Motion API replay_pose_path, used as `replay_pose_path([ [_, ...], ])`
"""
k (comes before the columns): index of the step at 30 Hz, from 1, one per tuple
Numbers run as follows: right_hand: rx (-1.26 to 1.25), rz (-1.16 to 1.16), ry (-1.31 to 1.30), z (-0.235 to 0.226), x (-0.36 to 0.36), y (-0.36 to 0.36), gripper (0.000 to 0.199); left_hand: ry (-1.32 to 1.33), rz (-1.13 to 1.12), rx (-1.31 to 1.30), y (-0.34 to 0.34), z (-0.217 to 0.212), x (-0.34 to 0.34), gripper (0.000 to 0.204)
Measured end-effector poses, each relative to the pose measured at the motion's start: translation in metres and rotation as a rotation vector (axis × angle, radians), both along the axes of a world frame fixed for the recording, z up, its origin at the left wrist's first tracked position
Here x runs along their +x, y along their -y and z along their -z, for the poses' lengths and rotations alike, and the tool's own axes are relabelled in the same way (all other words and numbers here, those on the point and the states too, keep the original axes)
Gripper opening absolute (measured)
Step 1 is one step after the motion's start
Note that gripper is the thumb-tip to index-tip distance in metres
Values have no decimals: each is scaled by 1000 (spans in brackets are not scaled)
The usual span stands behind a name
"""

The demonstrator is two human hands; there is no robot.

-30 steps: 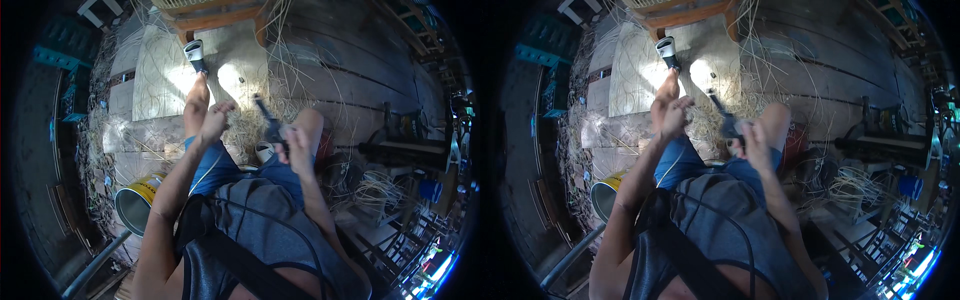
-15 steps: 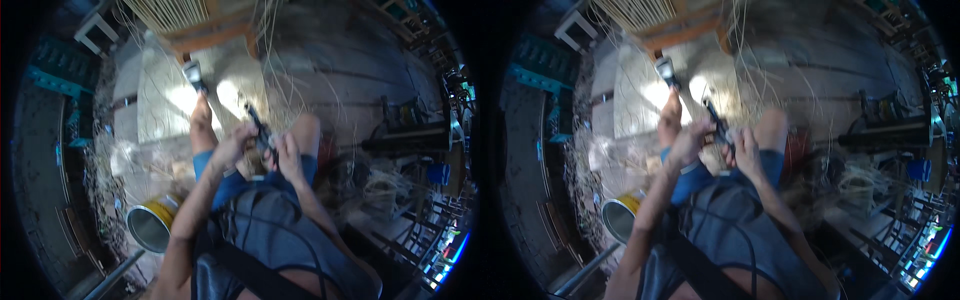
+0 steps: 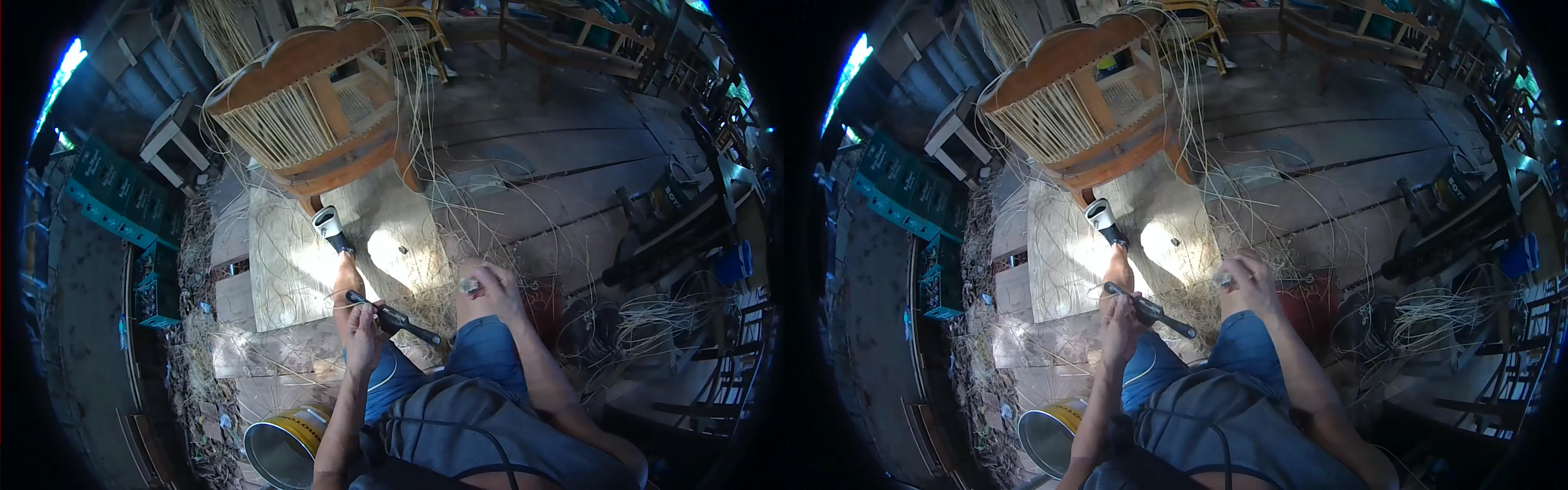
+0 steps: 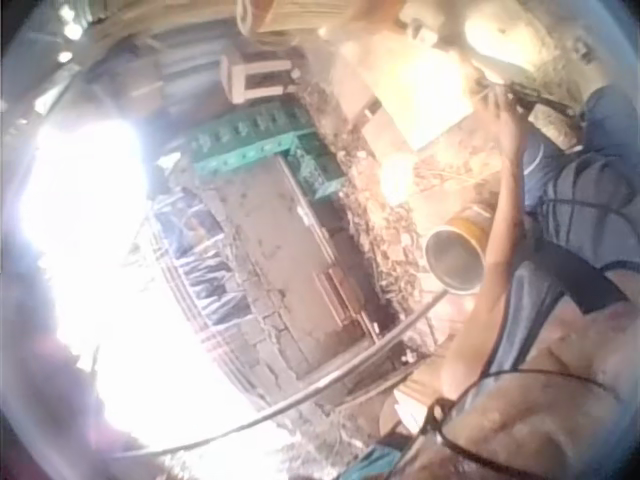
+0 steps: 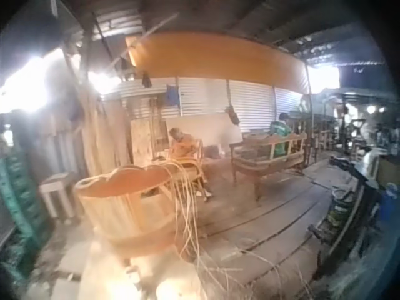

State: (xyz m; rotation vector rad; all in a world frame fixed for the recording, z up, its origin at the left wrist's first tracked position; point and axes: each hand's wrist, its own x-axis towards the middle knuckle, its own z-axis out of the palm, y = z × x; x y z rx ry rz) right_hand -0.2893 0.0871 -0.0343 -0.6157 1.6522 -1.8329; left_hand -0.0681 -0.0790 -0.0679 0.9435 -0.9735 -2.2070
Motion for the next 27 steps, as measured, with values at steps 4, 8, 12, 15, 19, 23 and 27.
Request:
replay_pose_path([
  [4,106,-89,-33,25,33,13,10,63,-14,-315,-6,17,-8,19],
  [8,14,-219,-63,9,34,25,15,-15,12,-122,-13,-19,-25,22],
  [12,67,-409,80,13,42,45,21,-35,52,-74,-17,-22,-25,25],
  [15,68,-412,115,32,58,57,25,45,67,-245,-12,1,-13,25],
  [19,100,-496,576,38,63,35,32,62,178,-426,-23,-27,-30,27],
  [23,194,-547,655,27,69,22,36,85,220,-571,-20,-35,-20,27],
  [27,297,-447,519,31,37,-9,46,367,-97,-871,21,-90,10,23],
])
